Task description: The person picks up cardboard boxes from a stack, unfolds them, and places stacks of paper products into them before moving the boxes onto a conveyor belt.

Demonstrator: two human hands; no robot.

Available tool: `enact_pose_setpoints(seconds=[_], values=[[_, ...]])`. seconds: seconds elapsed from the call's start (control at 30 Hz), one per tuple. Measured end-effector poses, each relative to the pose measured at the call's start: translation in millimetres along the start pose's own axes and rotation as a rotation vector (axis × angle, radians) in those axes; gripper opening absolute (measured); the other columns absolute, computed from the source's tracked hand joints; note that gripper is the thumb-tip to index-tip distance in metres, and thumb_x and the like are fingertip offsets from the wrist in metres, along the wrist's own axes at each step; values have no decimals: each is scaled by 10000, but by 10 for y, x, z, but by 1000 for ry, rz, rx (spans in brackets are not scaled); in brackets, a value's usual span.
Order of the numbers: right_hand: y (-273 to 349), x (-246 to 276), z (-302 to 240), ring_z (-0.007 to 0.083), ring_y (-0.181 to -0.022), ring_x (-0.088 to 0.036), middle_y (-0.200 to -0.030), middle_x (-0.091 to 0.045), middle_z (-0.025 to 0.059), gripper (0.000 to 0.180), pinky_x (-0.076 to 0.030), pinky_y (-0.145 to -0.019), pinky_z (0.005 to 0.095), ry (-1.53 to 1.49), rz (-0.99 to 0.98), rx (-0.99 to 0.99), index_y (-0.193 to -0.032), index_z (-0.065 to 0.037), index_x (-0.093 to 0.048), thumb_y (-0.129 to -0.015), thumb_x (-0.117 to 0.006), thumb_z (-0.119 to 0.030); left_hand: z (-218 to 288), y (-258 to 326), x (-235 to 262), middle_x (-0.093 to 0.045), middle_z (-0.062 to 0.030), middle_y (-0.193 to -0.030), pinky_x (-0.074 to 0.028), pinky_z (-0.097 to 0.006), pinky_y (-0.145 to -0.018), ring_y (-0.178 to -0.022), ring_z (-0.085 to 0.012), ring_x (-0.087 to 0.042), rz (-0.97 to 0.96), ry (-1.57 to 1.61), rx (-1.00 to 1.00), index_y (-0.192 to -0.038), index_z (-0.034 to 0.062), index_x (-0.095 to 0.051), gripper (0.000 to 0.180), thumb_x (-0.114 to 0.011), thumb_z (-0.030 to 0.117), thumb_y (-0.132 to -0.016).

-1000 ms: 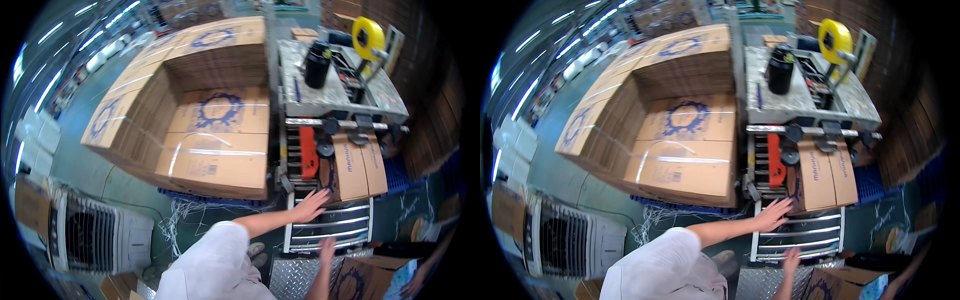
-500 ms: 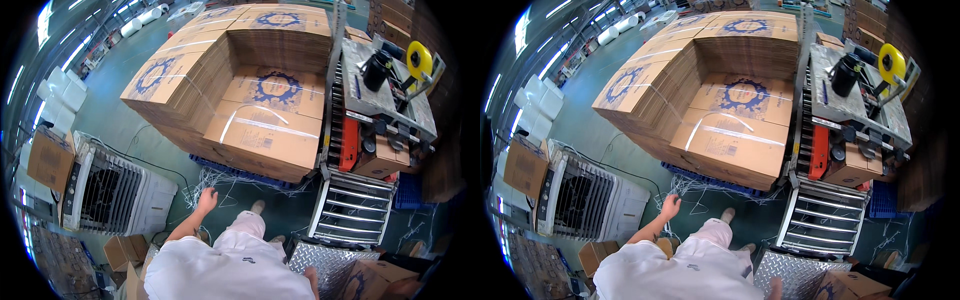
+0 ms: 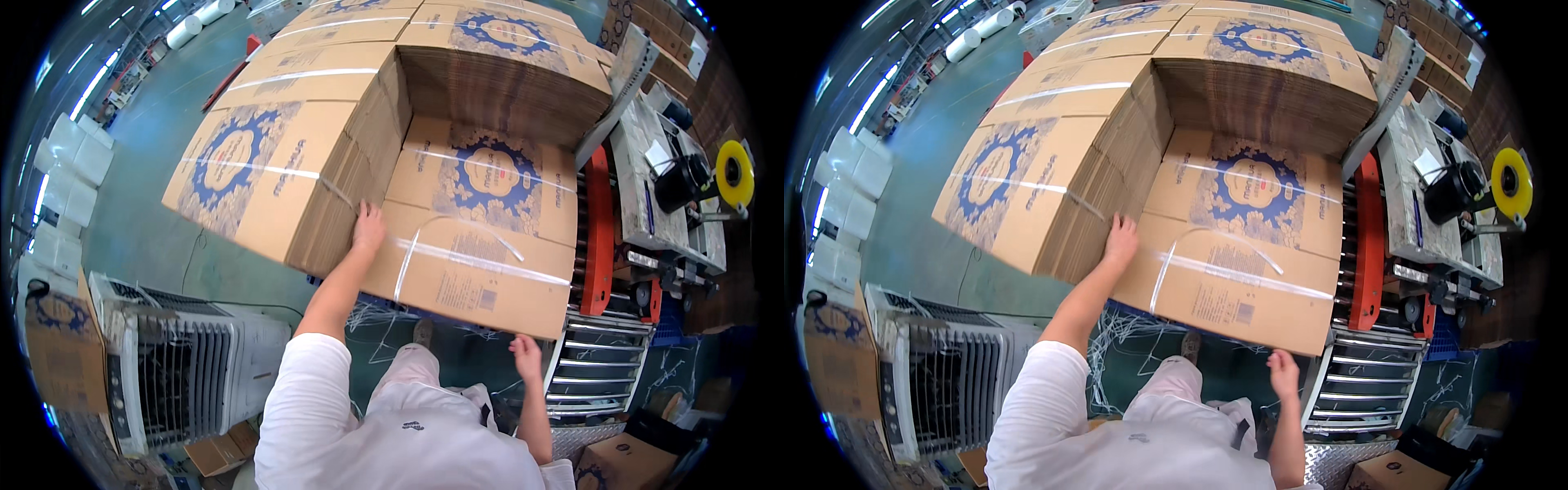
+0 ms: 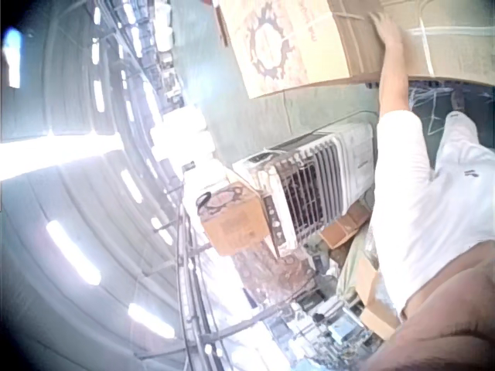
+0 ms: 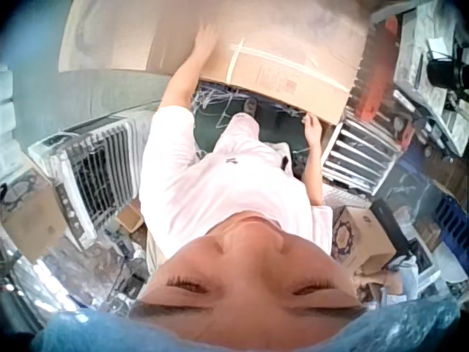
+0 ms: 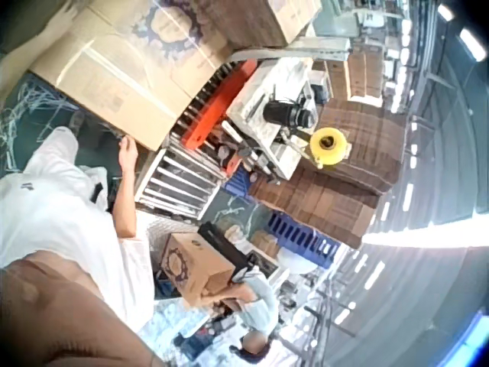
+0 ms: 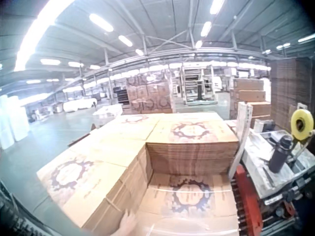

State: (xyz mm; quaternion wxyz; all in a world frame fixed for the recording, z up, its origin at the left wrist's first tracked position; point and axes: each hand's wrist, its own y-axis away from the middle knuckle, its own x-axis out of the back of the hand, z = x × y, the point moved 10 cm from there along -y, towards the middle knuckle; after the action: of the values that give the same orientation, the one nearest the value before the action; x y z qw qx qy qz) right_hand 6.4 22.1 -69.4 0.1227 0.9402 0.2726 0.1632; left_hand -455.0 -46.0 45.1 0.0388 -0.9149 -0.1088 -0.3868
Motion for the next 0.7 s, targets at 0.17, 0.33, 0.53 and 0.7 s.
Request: enact_pose_setpoints(seconds=[0.17, 0.33, 0.53, 0.7], values=[[-140, -705, -589, 133, -746, -614, -815, -633, 89, 222, -489, -690, 250, 89, -101, 74, -1027, 44, -570, -884, -518, -118, 191, -288, -847, -634, -34, -985, -333, -431, -783, -910, -234, -548, -525, -110, -4, -1039, 119, -644, 270, -457, 201, -861], [-383, -556, -438, 139, -695, -616, -773, -624, 89, 225, -490, -651, 253, 79, -7, -18, -1003, 50, -568, -896, -503, -137, 260, -266, -878, -664, -64, -930, -411, -419, -723, -882, -219, -612, -453, 126, -92, -908, 137, -682, 220, -480, 194, -845], [-430, -547, -1335, 360, -926, -539, -985, -555, 189, 232, -433, -823, 411, 616, 218, 450, -1007, 4, -559, -790, -550, -77, 92, -204, -552, -669, -84, -882, -496, -377, -666, -804, -233, -651, -559, 495, -128, -845, 118, -686, 190, -510, 169, -793], [-636, -818, -1388, 352, -967, -502, -1036, -529, 197, 247, -362, -874, 465, 660, 68, 593, -975, 2, -562, -752, -586, -100, -104, -99, -434, -664, -114, -797, -501, -393, -657, -745, -271, -651, -494, 521, -160, -839, 77, -654, 175, -545, 167, -737]])
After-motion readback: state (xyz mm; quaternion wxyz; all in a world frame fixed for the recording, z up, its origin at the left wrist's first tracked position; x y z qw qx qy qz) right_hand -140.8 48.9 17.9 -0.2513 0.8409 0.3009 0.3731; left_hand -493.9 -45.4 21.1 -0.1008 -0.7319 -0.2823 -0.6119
